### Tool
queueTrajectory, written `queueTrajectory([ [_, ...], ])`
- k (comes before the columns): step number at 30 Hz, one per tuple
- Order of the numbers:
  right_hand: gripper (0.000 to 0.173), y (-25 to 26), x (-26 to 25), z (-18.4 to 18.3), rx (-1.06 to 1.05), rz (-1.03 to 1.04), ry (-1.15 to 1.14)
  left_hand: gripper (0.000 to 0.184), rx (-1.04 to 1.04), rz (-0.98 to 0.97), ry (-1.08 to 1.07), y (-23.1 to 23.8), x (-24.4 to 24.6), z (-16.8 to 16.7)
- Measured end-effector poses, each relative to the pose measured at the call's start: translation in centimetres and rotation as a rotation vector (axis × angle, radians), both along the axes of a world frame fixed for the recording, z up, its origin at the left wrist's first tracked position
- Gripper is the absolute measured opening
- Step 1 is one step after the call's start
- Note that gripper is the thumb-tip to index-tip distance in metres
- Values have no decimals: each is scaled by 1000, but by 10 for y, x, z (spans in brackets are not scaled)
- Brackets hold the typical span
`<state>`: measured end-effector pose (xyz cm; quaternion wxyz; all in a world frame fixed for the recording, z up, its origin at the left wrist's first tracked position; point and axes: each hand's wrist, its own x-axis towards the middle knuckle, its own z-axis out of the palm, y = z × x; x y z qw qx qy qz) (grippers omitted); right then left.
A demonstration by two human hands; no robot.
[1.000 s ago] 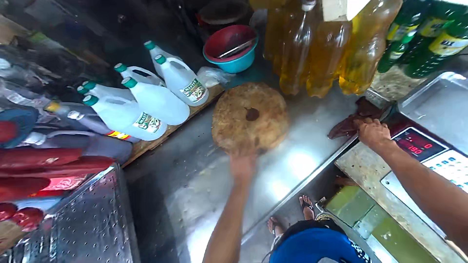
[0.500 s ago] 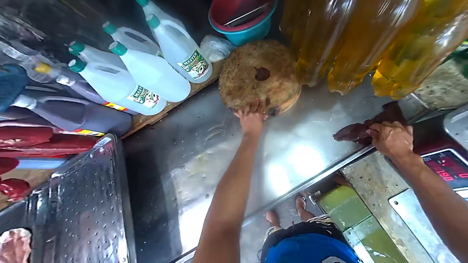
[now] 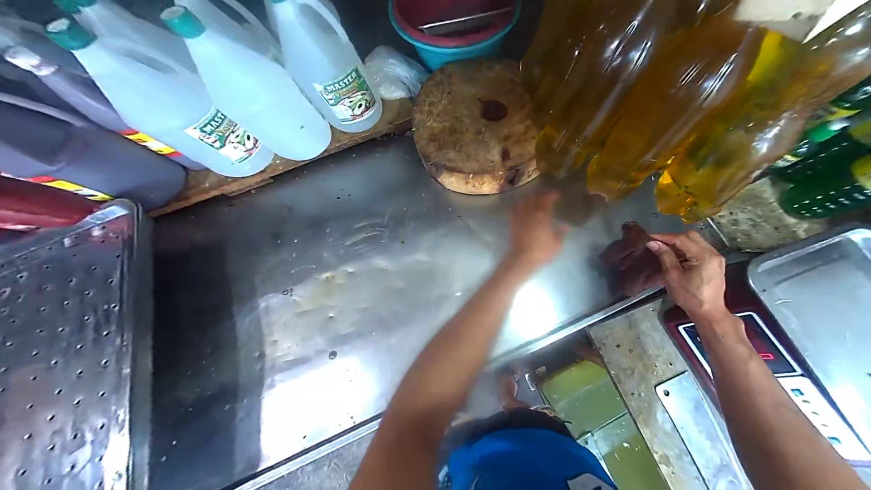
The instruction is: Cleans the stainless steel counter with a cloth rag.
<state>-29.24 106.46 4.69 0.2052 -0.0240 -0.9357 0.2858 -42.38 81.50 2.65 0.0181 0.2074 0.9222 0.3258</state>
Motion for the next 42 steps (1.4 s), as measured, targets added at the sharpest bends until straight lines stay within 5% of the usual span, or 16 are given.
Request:
queueTrajectory([
  [2,24,-17,-5,7,-29,77,-6,65,83,-189,-138,26,41,-5],
  [5,30,-40,-9,16,-136,152,-55,38,168,-219,-236,31,57,19],
  [9,80,-53,-8,-26,-248,265,-422,32,160,-214,-270,-18,51,48],
  [12,54,-70,-5,-88,-91,299,-528,32,101,-195,-280,-65,53,60],
  [14,30,-88,-11,-95,-71,242,-497,32,84,-123,-264,-97,54,65],
  [18,29,-128,-38,-43,-205,275,-364,32,143,111,-238,-179,57,83],
  [22,33,-194,-86,39,-120,403,-172,20,321,346,-158,-277,62,103],
  [27,35,-327,-140,129,65,498,-187,17,408,517,70,-402,74,138],
  [31,35,-450,-164,155,97,647,-156,18,303,714,214,-497,101,174],
  [35,33,-577,-165,121,107,847,-193,34,-86,968,138,-565,141,169],
  [38,23,-663,-143,51,122,960,-288,27,-312,1007,114,-593,173,119],
  [42,61,-745,-103,-41,271,1112,-487,36,-559,845,-284,-575,210,33],
])
